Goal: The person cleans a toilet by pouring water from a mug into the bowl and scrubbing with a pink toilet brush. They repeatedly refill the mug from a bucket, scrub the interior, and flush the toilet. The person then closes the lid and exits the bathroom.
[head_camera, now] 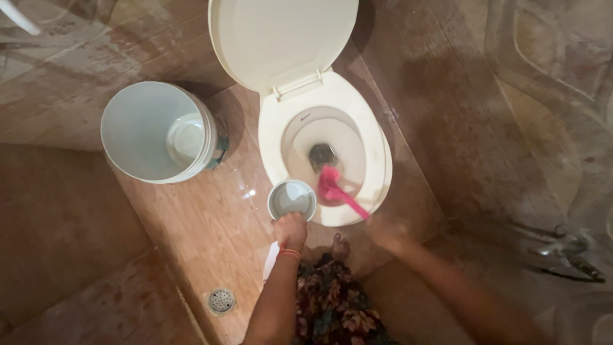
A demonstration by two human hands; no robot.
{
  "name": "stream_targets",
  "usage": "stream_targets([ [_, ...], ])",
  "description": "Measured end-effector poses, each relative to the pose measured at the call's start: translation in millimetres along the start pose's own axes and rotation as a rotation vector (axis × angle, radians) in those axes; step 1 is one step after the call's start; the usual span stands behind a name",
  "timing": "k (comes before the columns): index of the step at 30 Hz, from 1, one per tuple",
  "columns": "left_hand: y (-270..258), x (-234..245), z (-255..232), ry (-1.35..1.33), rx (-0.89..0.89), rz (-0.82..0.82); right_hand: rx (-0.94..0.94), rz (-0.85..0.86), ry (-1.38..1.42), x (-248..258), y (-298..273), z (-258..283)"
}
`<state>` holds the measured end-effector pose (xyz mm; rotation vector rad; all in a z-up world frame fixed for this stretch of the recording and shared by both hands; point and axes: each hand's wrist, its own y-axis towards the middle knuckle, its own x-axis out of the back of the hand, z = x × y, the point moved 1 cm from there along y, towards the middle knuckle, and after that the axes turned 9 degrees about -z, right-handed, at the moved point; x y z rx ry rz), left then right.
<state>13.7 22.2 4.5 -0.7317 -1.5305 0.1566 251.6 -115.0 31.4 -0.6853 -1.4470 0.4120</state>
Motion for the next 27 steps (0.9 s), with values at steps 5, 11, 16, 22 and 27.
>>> stream_targets([
  [5, -4, 5, -3, -0.017, 0.032, 0.008, 0.127, -0.034, -0.183, 42, 6, 22],
  [11, -5, -2, 0, -0.003, 0.051, 0.041, -0.214, 0.076, 0.532, 55, 45, 43],
  [16, 1, -10, 2, -0.015, 0.016, 0.008, -0.206, 0.011, 0.334, 4, 71, 30],
  [22, 1, -5, 2, -0.032, 0.031, 0.014, -0.069, -0.014, -0.027, 36, 42, 63],
  [27, 0, -4, 0, -0.016, 0.019, -0.018, -0.264, 0.161, 0.663, 49, 65, 62],
])
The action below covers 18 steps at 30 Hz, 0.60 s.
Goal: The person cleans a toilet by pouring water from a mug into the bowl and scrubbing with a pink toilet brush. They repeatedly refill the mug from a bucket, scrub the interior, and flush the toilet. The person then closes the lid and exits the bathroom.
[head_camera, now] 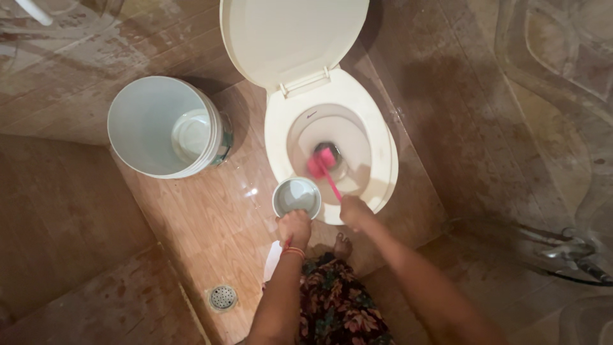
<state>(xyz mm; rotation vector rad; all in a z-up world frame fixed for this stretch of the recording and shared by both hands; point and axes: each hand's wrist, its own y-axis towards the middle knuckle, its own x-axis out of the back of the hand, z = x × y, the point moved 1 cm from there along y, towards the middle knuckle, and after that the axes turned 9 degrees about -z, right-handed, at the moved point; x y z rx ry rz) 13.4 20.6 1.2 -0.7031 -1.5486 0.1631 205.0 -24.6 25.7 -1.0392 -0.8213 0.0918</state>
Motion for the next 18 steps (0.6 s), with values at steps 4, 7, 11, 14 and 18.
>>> stream_targets([
  [4, -3, -9, 5, -0.05, 0.005, -0.096, -0.238, -0.026, 1.241, -11, 47, -31],
  [7, -2, -12, 5, -0.037, 0.012, -0.065, -0.263, -0.02, 1.286, -30, 30, -24],
  [11, -1, -6, 0, -0.011, 0.014, -0.031, -0.218, 0.064, 0.912, -8, -22, -14],
  [14, 0, -5, 2, -0.002, -0.003, -0.027, -0.043, 0.184, 0.353, 20, -35, -33],
  [18, 2, -12, -2, 0.014, 0.01, -0.037, 0.201, 0.042, -0.41, 71, -33, -74],
])
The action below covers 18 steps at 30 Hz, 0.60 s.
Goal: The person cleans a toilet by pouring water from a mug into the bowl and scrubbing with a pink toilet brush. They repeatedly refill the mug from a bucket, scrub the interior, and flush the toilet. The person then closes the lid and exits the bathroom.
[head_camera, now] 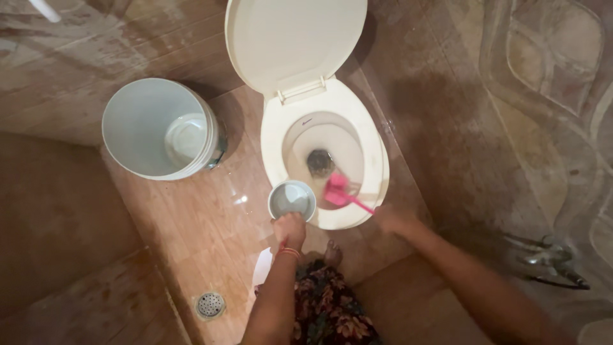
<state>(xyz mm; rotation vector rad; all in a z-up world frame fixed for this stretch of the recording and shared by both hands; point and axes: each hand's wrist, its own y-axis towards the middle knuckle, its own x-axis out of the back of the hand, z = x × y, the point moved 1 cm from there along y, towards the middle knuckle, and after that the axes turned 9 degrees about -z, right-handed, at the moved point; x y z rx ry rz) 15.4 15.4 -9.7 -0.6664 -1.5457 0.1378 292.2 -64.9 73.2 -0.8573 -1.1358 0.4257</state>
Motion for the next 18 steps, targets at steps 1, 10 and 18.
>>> stream_targets([
  [1, 3, 0, -1, -0.003, 0.005, -0.005, -0.017, -0.037, -0.131, 6, -4, 3],
  [10, 0, 1, 0, 0.004, 0.009, 0.019, -0.255, -0.489, -0.133, 17, 11, 84],
  [18, 7, -20, 2, -0.052, -0.008, -0.032, -0.54, -0.657, 0.833, -103, 7, 77],
])
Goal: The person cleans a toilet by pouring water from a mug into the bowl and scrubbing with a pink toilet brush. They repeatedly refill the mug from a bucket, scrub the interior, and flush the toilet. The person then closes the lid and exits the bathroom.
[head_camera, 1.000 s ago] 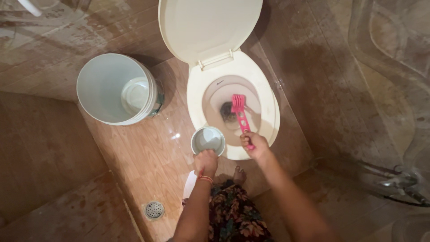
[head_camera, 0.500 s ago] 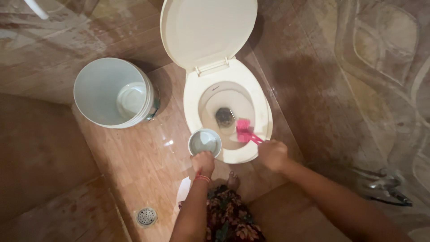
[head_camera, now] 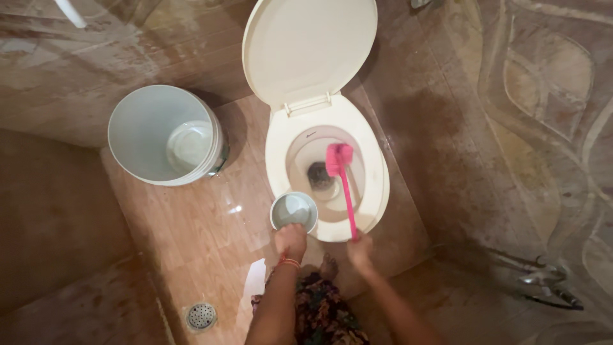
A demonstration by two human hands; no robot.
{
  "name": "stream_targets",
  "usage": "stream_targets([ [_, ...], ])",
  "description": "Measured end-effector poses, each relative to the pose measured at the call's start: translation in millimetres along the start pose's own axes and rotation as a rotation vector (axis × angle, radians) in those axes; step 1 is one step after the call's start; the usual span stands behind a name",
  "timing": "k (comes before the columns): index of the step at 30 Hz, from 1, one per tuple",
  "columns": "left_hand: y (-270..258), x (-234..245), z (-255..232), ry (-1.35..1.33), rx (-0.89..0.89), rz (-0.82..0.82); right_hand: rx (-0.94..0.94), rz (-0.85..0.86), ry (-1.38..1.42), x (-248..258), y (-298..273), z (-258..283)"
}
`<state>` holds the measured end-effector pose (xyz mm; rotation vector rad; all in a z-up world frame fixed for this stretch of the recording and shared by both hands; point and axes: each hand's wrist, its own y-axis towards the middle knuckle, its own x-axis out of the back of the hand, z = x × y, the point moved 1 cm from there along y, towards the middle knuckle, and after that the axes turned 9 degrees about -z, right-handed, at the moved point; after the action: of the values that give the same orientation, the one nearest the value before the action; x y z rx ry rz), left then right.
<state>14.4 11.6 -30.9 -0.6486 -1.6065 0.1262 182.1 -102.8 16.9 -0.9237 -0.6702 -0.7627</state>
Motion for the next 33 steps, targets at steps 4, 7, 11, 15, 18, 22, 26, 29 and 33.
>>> stream_targets([
  [4, -3, -6, 5, 0.004, -0.013, -0.026, -0.535, 0.086, 0.674, -56, -47, -29],
  [7, -6, -6, 7, -0.002, -0.031, -0.056, -0.631, 0.093, 0.875, -66, -56, 4],
  [11, -4, -7, 7, -0.026, -0.032, -0.041, -0.493, 0.062, 0.641, -44, -38, 62],
  [15, -2, -8, 6, -0.05, 0.015, 0.001, -0.486, 0.085, 0.616, -35, -35, 37],
  [18, -7, -5, 7, -0.056, 0.014, -0.012, -0.656, 0.212, 0.885, -44, -39, -11],
  [22, -2, -4, 4, -0.083, 0.018, 0.003, -0.83, 0.303, 0.962, -52, -35, -16],
  [26, 2, -6, 4, -0.054, -0.027, 0.0, -0.566, 0.14, 0.683, -43, -26, 56],
  [29, -3, -10, 9, -0.038, -0.042, -0.027, -0.203, 0.326, 0.344, -23, -5, 78],
  [33, -5, -9, 7, 0.008, -0.083, -0.064, 0.263, 0.551, -0.372, 9, 17, 51],
])
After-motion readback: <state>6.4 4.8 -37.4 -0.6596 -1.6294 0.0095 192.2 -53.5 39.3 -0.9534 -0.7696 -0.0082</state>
